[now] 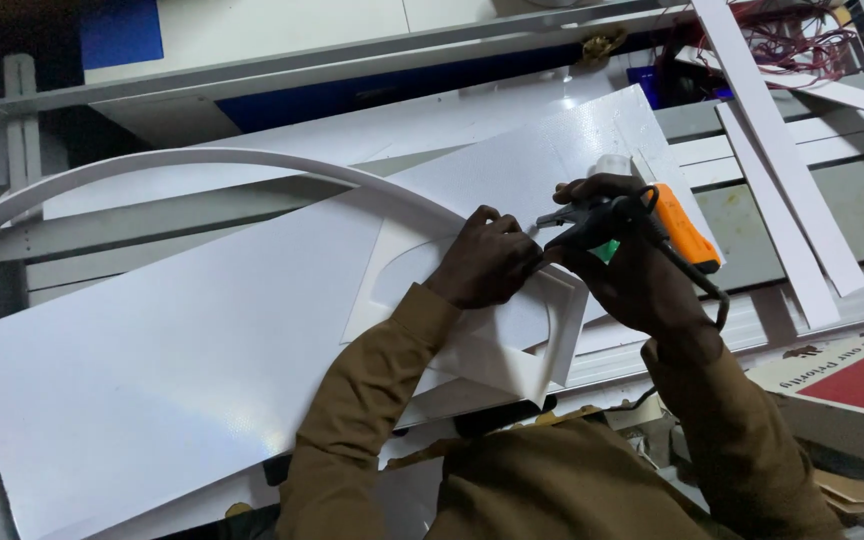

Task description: Applying adhesive and attaching a flexible trim strip to the edge of a cut-out sign letter.

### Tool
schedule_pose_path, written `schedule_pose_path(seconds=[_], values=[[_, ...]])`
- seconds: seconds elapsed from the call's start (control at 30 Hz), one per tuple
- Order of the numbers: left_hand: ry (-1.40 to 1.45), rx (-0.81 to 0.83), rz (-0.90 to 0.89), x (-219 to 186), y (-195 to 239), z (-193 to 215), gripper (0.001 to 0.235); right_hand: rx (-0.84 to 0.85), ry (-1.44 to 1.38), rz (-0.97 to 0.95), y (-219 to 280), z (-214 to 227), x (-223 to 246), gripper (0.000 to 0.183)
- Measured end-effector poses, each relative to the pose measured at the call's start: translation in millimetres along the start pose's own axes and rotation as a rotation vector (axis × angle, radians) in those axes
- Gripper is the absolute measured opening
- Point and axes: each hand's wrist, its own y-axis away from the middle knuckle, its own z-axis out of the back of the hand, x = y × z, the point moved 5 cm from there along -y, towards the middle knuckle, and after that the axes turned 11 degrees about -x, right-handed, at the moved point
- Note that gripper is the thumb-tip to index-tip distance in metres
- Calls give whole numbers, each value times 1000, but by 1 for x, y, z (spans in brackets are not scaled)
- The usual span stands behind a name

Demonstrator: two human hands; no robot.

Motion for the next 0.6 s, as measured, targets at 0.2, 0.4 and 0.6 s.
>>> schedule_pose_path(seconds=[0.2,0.4,0.6], values=[[-67,-28,-60,-2,2,-5,16,12,11,2,2,-1,0,66],[-74,-33,-94,-8,2,2,17,-16,-21,28,3,1,-2,66],[-76,-23,-108,-13,2,6,20,-11,-14,33,1,3,2,66]])
